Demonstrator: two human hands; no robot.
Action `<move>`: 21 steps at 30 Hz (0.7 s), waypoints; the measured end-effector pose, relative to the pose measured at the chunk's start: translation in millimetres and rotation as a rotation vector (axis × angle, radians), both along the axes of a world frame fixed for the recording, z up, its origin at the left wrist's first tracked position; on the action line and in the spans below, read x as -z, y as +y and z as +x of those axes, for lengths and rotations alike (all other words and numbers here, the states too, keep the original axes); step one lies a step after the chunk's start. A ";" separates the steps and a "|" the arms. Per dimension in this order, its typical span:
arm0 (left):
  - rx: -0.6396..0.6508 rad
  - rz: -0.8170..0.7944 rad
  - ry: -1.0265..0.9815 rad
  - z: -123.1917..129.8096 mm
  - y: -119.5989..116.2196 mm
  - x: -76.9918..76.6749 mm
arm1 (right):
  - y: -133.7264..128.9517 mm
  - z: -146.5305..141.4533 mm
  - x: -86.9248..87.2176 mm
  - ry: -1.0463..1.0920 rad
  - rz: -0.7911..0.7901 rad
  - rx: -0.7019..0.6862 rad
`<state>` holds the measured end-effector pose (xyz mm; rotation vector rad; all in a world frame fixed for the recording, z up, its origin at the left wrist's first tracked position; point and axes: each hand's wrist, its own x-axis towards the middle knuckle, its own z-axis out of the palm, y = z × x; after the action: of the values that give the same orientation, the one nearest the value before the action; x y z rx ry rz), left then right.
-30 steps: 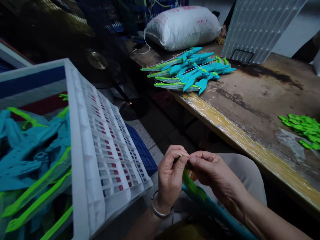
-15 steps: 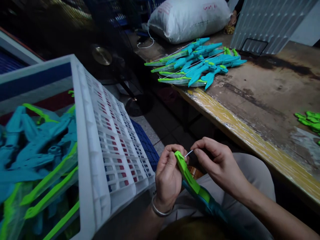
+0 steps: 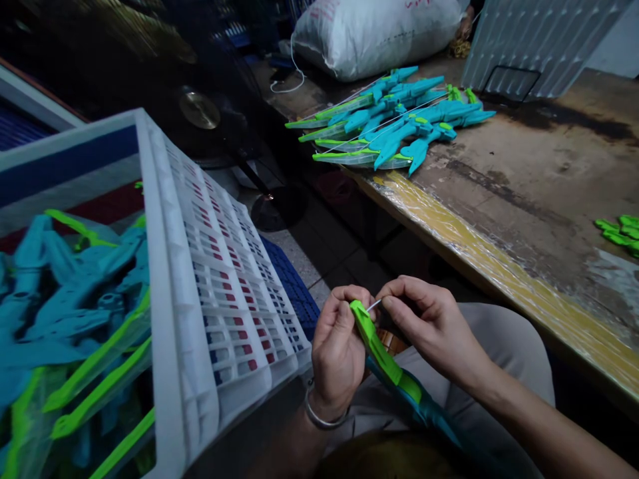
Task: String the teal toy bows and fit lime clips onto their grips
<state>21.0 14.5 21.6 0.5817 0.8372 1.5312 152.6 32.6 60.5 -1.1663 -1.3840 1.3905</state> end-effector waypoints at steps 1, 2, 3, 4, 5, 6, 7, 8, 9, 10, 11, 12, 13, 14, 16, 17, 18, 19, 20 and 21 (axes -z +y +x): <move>-0.002 0.000 0.000 0.0 0.1 0.1 | 0.2 -0.5 0.3 0.015 -0.023 -0.004; -0.004 0.003 -0.003 0.0 0.1 0.4 | 0.5 -0.9 0.8 0.027 -0.045 -0.008; -0.004 0.005 -0.008 -0.2 0.0 0.7 | 1.0 -1.1 1.5 0.036 -0.066 -0.013; -0.003 0.006 -0.014 -0.4 0.1 1.1 | 1.7 -1.1 2.3 0.043 -0.085 -0.020; -0.002 0.005 -0.021 -0.6 0.1 1.6 | 2.6 -0.9 3.1 0.052 -0.096 -0.029; 0.001 0.005 -0.028 -0.9 0.3 2.0 | 3.7 -0.5 3.9 0.061 -0.103 -0.039; 0.004 0.005 -0.034 -1.1 0.6 2.3 | 4.8 -0.1 4.7 0.073 -0.105 -0.049; 0.007 0.005 -0.039 -1.3 1.0 2.6 | 5.9 0.4 5.4 0.087 -0.104 -0.058; 0.012 0.006 -0.045 -1.4 1.5 2.8 | 6.8 0.8 6.0 0.104 -0.102 -0.065; 0.017 0.009 -0.051 -1.5 1.9 2.9 | 7.6 1.0 6.5 0.123 -0.104 -0.068; 0.021 0.015 -0.060 -1.4 2.4 3.0 | 8.1 1.2 6.9 0.140 -0.112 -0.068; 0.024 0.020 -0.068 -1.3 2.7 3.2 | 8.3 1.2 7.3 0.152 -0.124 -0.067; 0.027 0.025 -0.078 -1.2 3.0 3.3 | 8.3 1.1 7.6 0.162 -0.139 -0.068; 0.028 0.031 -0.087 -1.0 3.3 3.5 | 8.3 1.0 7.9 0.167 -0.161 -0.068; 0.033 0.039 -0.101 -0.8 3.6 4.0 | 8.4 0.6 8.4 0.181 -0.204 -0.076; 0.041 0.042 -0.109 -0.8 3.6 4.1 | 8.7 0.3 8.7 0.198 -0.215 -0.083; 0.051 0.045 -0.117 -0.8 3.6 4.3 | 9.3 0.0 8.9 0.221 -0.220 -0.090; 0.061 0.049 -0.123 -1.0 3.5 4.3 | 10.1 -0.2 9.0 0.249 -0.220 -0.096; 0.070 0.051 -0.128 -1.2 3.4 4.3 | 11.0 -0.4 9.2 0.277 -0.218 -0.102; 0.076 0.054 -0.130 -1.4 3.4 4.2 | 11.9 -0.5 9.3 0.302 -0.218 -0.109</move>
<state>19.6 17.8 17.4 0.5408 0.6696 1.5090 152.2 44.5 51.2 -0.9765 -1.1167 1.7507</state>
